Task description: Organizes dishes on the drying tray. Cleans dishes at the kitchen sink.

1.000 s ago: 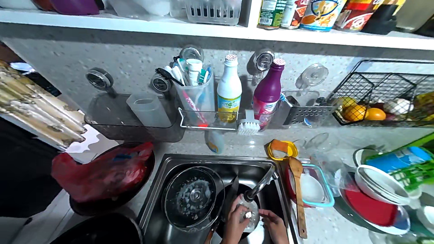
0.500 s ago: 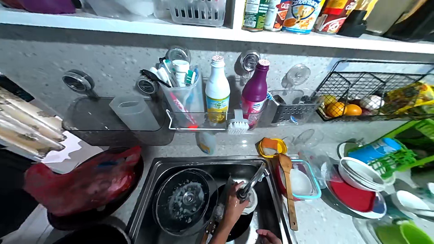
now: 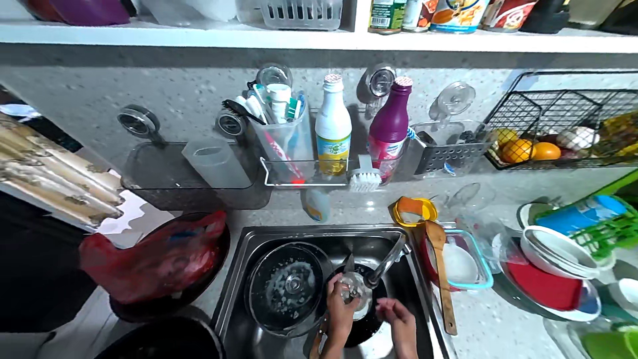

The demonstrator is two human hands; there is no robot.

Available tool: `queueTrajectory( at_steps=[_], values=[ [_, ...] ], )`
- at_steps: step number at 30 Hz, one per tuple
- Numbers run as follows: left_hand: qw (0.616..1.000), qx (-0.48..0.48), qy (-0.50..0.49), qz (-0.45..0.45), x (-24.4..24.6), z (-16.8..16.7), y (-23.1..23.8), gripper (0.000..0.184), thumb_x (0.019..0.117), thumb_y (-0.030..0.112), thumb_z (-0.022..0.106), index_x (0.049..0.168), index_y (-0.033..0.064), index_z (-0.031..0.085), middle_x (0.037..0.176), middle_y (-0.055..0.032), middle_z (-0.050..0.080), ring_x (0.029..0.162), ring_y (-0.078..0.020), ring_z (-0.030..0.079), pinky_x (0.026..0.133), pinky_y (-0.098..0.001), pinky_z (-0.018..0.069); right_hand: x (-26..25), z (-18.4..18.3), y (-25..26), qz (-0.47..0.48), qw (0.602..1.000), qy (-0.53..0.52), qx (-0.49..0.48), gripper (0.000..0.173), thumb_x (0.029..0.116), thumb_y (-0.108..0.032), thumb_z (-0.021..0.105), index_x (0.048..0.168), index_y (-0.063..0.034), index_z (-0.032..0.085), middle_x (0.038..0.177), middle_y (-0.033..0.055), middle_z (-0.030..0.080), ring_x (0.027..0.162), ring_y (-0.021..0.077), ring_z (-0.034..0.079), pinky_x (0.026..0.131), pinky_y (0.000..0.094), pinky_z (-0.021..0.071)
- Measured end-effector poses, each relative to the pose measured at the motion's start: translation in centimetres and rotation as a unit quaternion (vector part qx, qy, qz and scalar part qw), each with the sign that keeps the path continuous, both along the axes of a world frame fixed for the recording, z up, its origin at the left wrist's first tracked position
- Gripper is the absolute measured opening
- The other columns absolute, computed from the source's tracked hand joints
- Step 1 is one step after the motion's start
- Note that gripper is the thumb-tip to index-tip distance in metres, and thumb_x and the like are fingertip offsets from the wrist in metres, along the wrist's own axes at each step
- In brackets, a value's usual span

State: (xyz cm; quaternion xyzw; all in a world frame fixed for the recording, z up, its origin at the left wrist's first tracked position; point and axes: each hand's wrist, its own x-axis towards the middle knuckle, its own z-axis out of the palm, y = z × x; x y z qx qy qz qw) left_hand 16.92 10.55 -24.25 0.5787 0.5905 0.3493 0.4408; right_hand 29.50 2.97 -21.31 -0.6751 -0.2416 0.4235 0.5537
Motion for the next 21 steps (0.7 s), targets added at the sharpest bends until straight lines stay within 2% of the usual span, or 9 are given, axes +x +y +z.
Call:
queueTrajectory(
  at_steps=[2,5,6,9,11,13,15,18,21],
  values=[
    [1.000,-0.005,-0.007,-0.013,-0.3,-0.5,-1.0,0.034,0.0755,0.000,0.081,0.106,-0.0093,0.067,0.147,-0.0244,0.050,0.133,-0.0325,0.054,0.109,-0.0416,0.0473,-0.3,1.3,3.0,0.030,0.997,0.074,0.018,0.022,0.1001,0.005,0.045,0.102,0.0078,0.067,0.084,0.0102,0.072,0.074,0.0153,0.070,0.073,0.0318,0.0603],
    [0.999,0.000,-0.019,-0.030,-0.2,-1.3,-2.2,0.049,0.0762,0.003,0.082,0.121,-0.0091,0.067,0.145,-0.0257,0.053,0.133,-0.0336,0.055,0.112,-0.0429,0.0455,0.9,3.7,5.8,0.212,0.963,0.141,-0.088,0.021,0.1043,-0.001,0.046,0.109,0.0057,0.066,0.087,0.0078,0.073,0.077,0.0137,0.071,0.075,0.0309,0.0602],
    [0.999,-0.006,-0.017,-0.040,-0.1,-1.2,-2.3,0.050,0.0771,0.003,0.082,0.123,-0.0092,0.066,0.147,-0.0258,0.051,0.135,-0.0335,0.053,0.114,-0.0427,0.0441,1.4,4.5,6.3,0.229,0.958,0.131,-0.112,0.021,0.1049,-0.002,0.046,0.109,0.0054,0.066,0.087,0.0076,0.073,0.077,0.0133,0.071,0.075,0.0306,0.0605],
    [0.998,-0.006,-0.014,-0.057,0.7,-1.0,-2.2,0.035,0.0769,0.003,0.081,0.106,-0.0095,0.068,0.148,-0.0247,0.051,0.136,-0.0314,0.052,0.112,-0.0407,0.0453,3.3,5.4,6.8,0.243,0.960,0.069,-0.118,0.022,0.1032,0.002,0.043,0.111,0.0071,0.063,0.091,0.0088,0.070,0.081,0.0126,0.070,0.079,0.0305,0.0600],
    [0.998,0.001,-0.019,-0.056,1.5,-0.7,-2.1,0.041,0.0770,0.002,0.082,0.113,-0.0120,0.068,0.147,-0.0284,0.050,0.136,-0.0353,0.052,0.113,-0.0427,0.0447,4.3,5.9,6.9,0.299,0.942,0.049,-0.144,0.022,0.1033,0.001,0.045,0.115,0.0058,0.063,0.096,0.0078,0.071,0.085,0.0111,0.070,0.081,0.0297,0.0589],
    [0.998,0.000,-0.018,-0.062,2.4,0.0,-1.7,0.045,0.0781,0.001,0.081,0.118,-0.0110,0.067,0.147,-0.0280,0.051,0.136,-0.0358,0.052,0.114,-0.0440,0.0438,4.8,6.0,6.7,0.262,0.957,0.035,-0.120,0.022,0.1019,0.003,0.048,0.115,0.0069,0.064,0.096,0.0091,0.069,0.084,0.0117,0.067,0.081,0.0304,0.0577],
    [0.999,0.003,-0.023,-0.046,3.2,0.2,-0.9,0.039,0.0798,0.003,0.080,0.114,-0.0095,0.068,0.143,-0.0263,0.055,0.134,-0.0341,0.054,0.112,-0.0435,0.0449,5.3,6.3,6.6,0.232,0.968,0.045,-0.085,0.022,0.1027,0.003,0.047,0.114,0.0066,0.066,0.098,0.0095,0.070,0.086,0.0125,0.068,0.083,0.0310,0.0583],
    [0.998,-0.003,-0.061,0.002,3.9,-0.5,0.1,0.038,0.0847,0.001,0.075,0.119,-0.0119,0.066,0.143,-0.0292,0.053,0.135,-0.0368,0.052,0.114,-0.0450,0.0422,5.6,6.5,5.9,0.180,0.980,0.073,-0.039,0.025,0.1042,0.002,0.042,0.112,0.0067,0.066,0.095,0.0091,0.073,0.082,0.0139,0.071,0.079,0.0309,0.0605],
    [0.999,0.002,-0.044,-0.021,4.1,0.2,0.5,0.042,0.0852,0.002,0.076,0.123,-0.0121,0.065,0.142,-0.0297,0.054,0.135,-0.0367,0.053,0.115,-0.0439,0.0422,6.4,4.5,5.2,0.077,0.995,0.044,-0.037,0.025,0.1046,0.001,0.045,0.112,0.0068,0.069,0.094,0.0131,0.074,0.078,0.0170,0.072,0.074,0.0319,0.0605]
  ],
)
